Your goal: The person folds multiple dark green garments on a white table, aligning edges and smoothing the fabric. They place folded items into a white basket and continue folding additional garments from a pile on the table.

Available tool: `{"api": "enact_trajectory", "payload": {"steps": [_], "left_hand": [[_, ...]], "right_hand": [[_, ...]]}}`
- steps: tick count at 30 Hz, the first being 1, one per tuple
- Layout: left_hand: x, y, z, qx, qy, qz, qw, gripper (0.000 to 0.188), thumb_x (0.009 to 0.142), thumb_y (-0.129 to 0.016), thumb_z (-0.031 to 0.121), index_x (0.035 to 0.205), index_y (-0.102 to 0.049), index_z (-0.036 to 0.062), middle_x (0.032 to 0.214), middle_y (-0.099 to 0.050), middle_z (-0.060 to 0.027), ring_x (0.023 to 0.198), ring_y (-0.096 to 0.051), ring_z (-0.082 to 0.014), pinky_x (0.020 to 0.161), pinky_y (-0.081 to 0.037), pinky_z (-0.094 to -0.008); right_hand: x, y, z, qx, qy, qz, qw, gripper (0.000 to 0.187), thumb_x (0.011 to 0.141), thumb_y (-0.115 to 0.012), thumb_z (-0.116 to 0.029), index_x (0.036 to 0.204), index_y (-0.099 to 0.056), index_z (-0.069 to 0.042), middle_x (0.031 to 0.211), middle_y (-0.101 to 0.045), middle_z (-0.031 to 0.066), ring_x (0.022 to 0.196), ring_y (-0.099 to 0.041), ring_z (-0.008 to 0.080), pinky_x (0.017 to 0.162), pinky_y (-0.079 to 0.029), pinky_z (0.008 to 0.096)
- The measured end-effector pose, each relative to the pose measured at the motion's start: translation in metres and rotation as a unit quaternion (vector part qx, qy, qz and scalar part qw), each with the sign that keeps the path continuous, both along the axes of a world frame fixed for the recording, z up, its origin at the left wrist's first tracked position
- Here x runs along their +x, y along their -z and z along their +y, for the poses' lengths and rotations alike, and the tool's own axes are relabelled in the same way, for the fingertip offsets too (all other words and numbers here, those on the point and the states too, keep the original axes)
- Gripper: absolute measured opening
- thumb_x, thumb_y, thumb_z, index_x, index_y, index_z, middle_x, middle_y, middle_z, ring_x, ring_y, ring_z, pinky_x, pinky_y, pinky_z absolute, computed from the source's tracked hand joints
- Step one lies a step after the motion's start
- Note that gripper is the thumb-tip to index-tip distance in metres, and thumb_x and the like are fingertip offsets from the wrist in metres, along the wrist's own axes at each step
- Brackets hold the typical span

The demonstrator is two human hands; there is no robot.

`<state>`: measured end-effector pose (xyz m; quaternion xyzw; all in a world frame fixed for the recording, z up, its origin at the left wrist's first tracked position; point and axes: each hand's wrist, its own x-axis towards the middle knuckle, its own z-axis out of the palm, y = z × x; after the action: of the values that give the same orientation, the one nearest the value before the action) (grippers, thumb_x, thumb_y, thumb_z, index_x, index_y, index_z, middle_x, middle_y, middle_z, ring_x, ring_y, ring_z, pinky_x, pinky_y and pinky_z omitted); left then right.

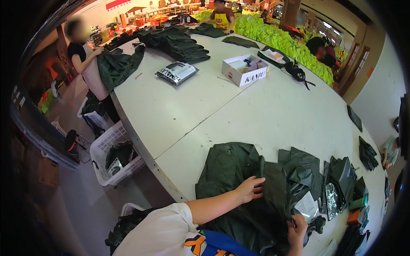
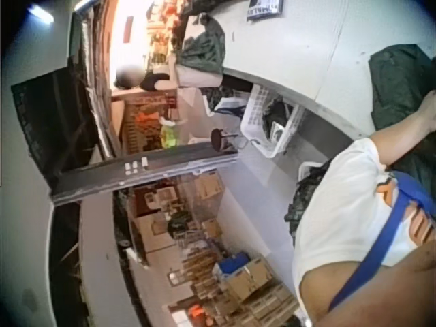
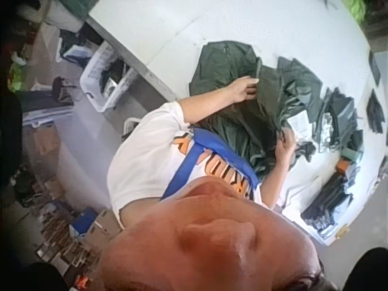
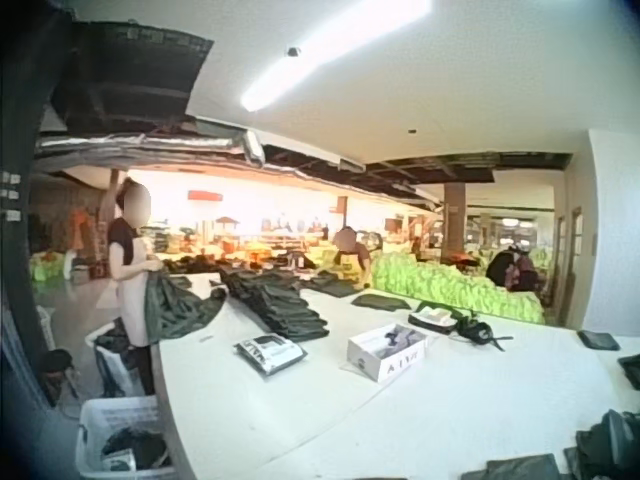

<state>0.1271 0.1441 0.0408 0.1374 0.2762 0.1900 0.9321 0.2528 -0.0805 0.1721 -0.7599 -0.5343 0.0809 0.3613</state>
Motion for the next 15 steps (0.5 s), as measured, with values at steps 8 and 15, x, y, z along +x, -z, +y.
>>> {"api": "enact_trajectory", "payload": {"steps": [8, 15], "left_hand": [[-0.042, -0.027, -0.029, 0.124, 0.22, 0.082, 0.964, 0.072, 0.083, -0.07, 0.034, 0.14, -0.031, 0.0131, 0.131, -0.049, -0.0047, 0.114, -0.051, -0.023, 0.087, -0.045, -0.0457], [-0.058, -0.006, -0.04, 0.503, -0.003, 0.233, 0.832, 0.018, 0.091, -0.059, 0.018, 0.096, -0.062, 0.0005, 0.09, -0.066, -0.0069, 0.083, -0.057, -0.009, 0.075, -0.048, -0.0293]], "right_hand": [[-0.053, 0.011, -0.023, -0.148, -0.036, 0.134, 0.979, 0.021, 0.08, -0.063, 0.0, 0.101, -0.062, -0.001, 0.089, -0.062, 0.0164, 0.075, -0.058, 0.028, 0.069, -0.047, 0.034], [-0.021, 0.029, -0.001, -0.104, -0.001, 0.218, 0.97, 0.027, 0.079, -0.065, -0.002, 0.106, -0.065, -0.001, 0.106, -0.064, 0.0138, 0.094, -0.063, 0.0224, 0.074, -0.051, 0.0303]]}}
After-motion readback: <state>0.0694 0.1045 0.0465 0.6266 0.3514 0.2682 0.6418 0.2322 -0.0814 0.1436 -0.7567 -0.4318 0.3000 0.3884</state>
